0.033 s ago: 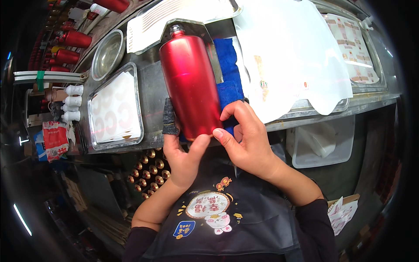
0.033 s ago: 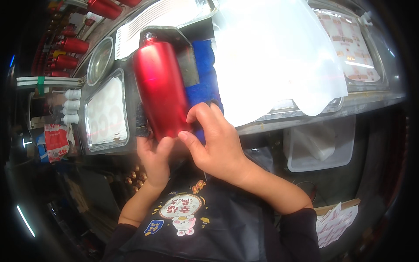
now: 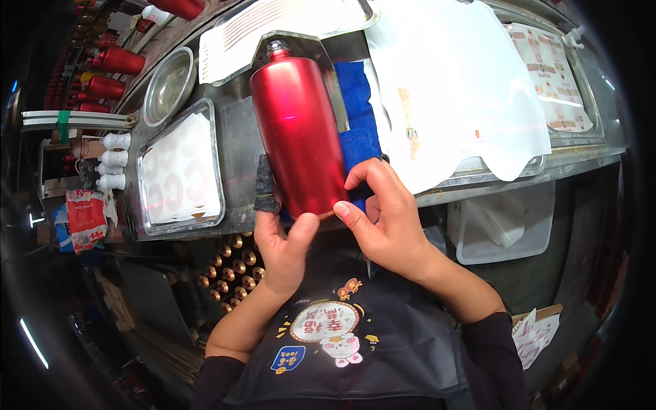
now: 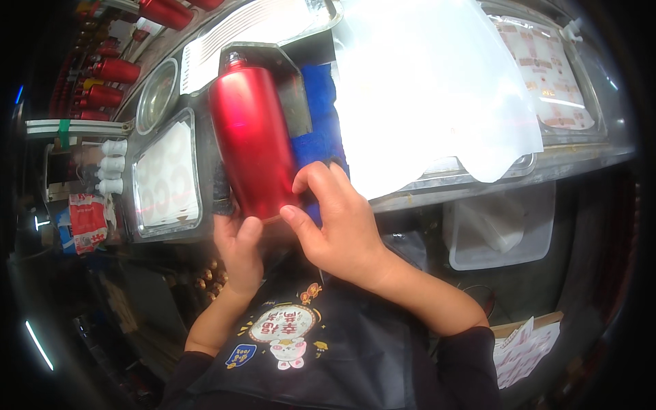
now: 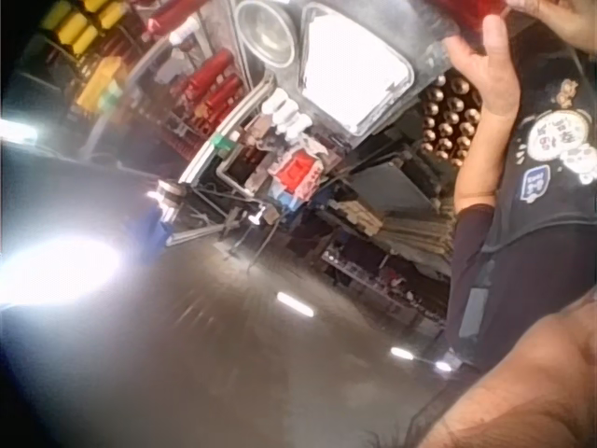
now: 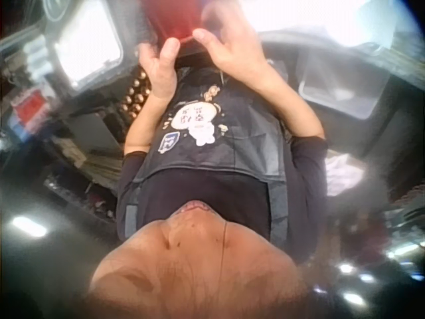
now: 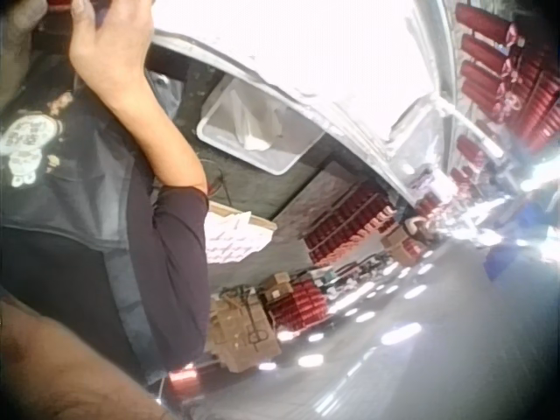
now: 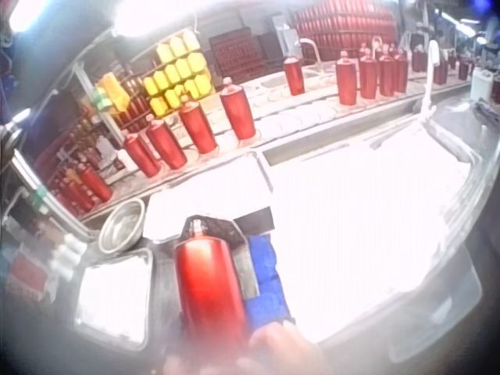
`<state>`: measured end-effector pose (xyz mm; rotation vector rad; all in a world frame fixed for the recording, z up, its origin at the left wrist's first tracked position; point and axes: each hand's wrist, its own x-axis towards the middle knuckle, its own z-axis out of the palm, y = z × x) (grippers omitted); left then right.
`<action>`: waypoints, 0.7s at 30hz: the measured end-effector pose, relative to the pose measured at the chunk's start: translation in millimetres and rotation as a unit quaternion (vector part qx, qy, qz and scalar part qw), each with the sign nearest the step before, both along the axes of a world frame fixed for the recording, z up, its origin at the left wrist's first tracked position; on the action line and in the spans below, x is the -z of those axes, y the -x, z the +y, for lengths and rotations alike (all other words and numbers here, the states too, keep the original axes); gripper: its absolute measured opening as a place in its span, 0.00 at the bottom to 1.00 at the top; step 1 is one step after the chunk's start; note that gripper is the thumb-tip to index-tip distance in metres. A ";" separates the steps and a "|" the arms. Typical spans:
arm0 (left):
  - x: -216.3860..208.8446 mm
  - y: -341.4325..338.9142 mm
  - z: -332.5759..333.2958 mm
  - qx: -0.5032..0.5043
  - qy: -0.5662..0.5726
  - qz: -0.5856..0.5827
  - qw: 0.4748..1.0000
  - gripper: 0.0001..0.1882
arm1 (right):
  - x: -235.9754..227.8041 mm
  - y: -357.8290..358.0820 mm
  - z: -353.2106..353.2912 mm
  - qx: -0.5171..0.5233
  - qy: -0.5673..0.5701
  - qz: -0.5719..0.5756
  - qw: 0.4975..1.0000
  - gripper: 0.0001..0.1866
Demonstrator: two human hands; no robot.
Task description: The person wipes a red bottle with a blue cloth, then applies a printed label to its surface. They peel backing from a label sheet, smooth the label onto the bottle, and later apply a gold ring-shaped sticker to the bottle's neck.
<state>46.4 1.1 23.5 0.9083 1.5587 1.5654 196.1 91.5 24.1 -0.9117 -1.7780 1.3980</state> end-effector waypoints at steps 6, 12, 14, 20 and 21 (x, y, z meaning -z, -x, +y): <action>-2.9 3.7 1.1 0.031 -0.001 0.018 0.999 0.34 | -1.6 0.0 -0.3 -0.001 -0.001 -0.010 1.000 0.14; -0.6 -5.2 4.6 0.021 0.000 0.058 0.998 0.38 | 0.9 1.3 -1.0 0.001 -0.015 -0.010 1.000 0.14; 0.8 -6.1 4.3 0.014 0.010 0.049 0.999 0.39 | 0.8 1.4 -0.7 -0.003 -0.014 -0.008 1.000 0.14; 9.0 6.5 -11.7 0.042 -0.022 0.029 0.998 0.41 | -7.4 0.4 0.3 -0.005 0.081 -0.030 0.996 0.13; 10.6 9.9 -18.2 0.028 -0.020 0.088 0.996 0.42 | -9.3 -0.7 0.0 -0.011 0.069 -0.037 0.997 0.14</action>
